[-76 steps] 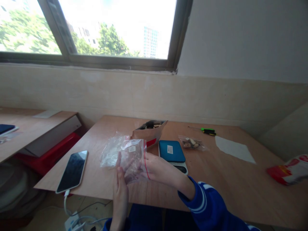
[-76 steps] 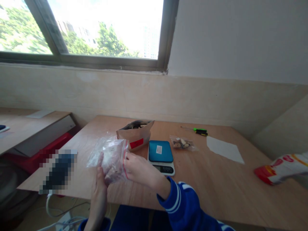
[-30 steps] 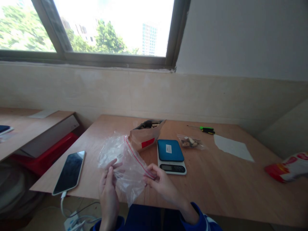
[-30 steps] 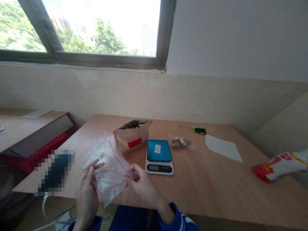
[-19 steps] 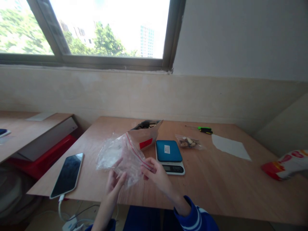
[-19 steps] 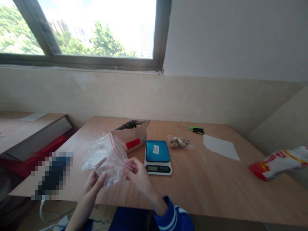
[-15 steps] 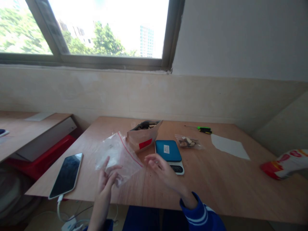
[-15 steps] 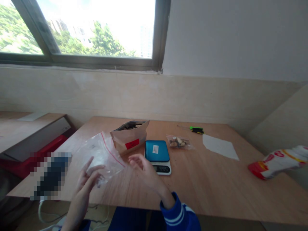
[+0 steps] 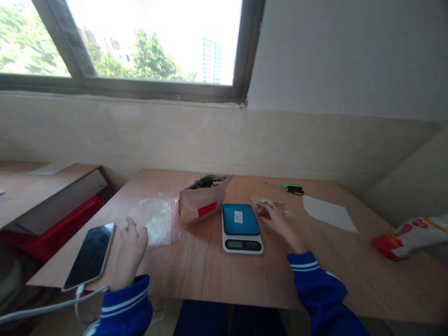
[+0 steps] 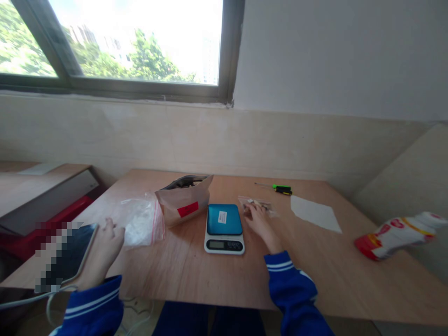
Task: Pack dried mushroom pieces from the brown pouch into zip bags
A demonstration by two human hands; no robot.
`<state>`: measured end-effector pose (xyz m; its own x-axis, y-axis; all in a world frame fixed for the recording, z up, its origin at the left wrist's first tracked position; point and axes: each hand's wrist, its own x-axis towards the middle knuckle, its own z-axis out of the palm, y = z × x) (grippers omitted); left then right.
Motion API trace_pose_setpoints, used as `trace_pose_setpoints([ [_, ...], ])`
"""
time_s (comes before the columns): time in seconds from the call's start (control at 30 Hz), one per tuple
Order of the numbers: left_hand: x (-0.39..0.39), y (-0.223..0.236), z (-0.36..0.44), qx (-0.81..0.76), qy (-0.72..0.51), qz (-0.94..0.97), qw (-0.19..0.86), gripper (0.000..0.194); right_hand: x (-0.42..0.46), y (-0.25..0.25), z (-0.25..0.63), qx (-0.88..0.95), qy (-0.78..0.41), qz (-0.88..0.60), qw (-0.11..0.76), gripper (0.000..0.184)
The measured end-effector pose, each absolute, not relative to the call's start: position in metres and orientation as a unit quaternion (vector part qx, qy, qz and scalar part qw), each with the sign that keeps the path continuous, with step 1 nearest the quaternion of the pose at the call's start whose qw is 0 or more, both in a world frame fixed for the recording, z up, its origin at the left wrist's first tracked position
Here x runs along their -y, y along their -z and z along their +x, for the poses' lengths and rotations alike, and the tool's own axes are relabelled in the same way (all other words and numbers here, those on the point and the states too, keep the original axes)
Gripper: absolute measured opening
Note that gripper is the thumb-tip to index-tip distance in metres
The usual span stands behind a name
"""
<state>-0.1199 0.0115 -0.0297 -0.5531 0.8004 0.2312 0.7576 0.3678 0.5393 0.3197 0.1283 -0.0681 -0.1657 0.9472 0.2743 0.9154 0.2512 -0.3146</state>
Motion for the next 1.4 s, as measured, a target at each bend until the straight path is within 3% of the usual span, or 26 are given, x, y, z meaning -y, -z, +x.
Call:
trace_pose_setpoints([
  [0.1, -0.015, 0.024, -0.115, -0.861, -0.261, 0.437, -0.017, 0.067, -0.131, 0.071, 0.314, 0.752, -0.015, -0.633, 0.185, 0.042],
  [0.2, -0.008, 0.022, -0.101, -0.853, -0.258, 0.449, -0.070, 0.059, -0.134, 0.073, 0.311, 0.738, -0.010, -0.648, 0.189, 0.032],
  [0.3, -0.002, 0.031, -0.089, -0.828, -0.232, 0.510, -0.032, 0.045, -0.135, 0.070, 0.312, 0.725, -0.005, -0.658, 0.205, 0.019],
  [0.43, -0.005, 0.053, -0.081, -0.837, -0.171, 0.519, 0.008, 0.040, -0.131, 0.055, 0.320, 0.718, -0.002, -0.655, 0.235, 0.019],
  [0.53, -0.005, 0.055, -0.077, -0.825, -0.215, 0.520, -0.041, 0.043, -0.121, 0.037, 0.330, 0.687, -0.038, -0.648, 0.327, 0.026],
  [0.63, 0.004, 0.040, -0.066, -0.783, -0.333, 0.522, -0.058, 0.044, -0.102, 0.013, 0.336, 0.609, -0.095, -0.621, 0.483, 0.030],
  [0.7, 0.012, 0.028, -0.052, -0.725, -0.431, 0.537, 0.002, 0.040, -0.084, -0.005, 0.333, 0.551, -0.116, -0.597, 0.571, 0.031],
  [0.8, 0.026, 0.018, -0.018, -0.603, -0.542, 0.555, 0.186, 0.036, -0.050, -0.028, 0.315, 0.469, -0.183, -0.559, 0.659, 0.032],
  [1.0, 0.047, 0.016, 0.050, -0.484, -0.518, 0.547, 0.446, 0.036, 0.002, -0.031, 0.261, 0.336, -0.390, -0.507, 0.691, 0.033],
  [1.13, 0.051, 0.009, 0.056, -0.442, -0.474, 0.556, 0.520, 0.033, 0.014, -0.011, 0.234, 0.295, -0.478, -0.490, 0.666, 0.033],
  [1.4, 0.052, 0.011, 0.052, -0.424, -0.437, 0.557, 0.565, 0.026, 0.018, 0.008, 0.223, 0.314, -0.512, -0.492, 0.630, 0.034],
])
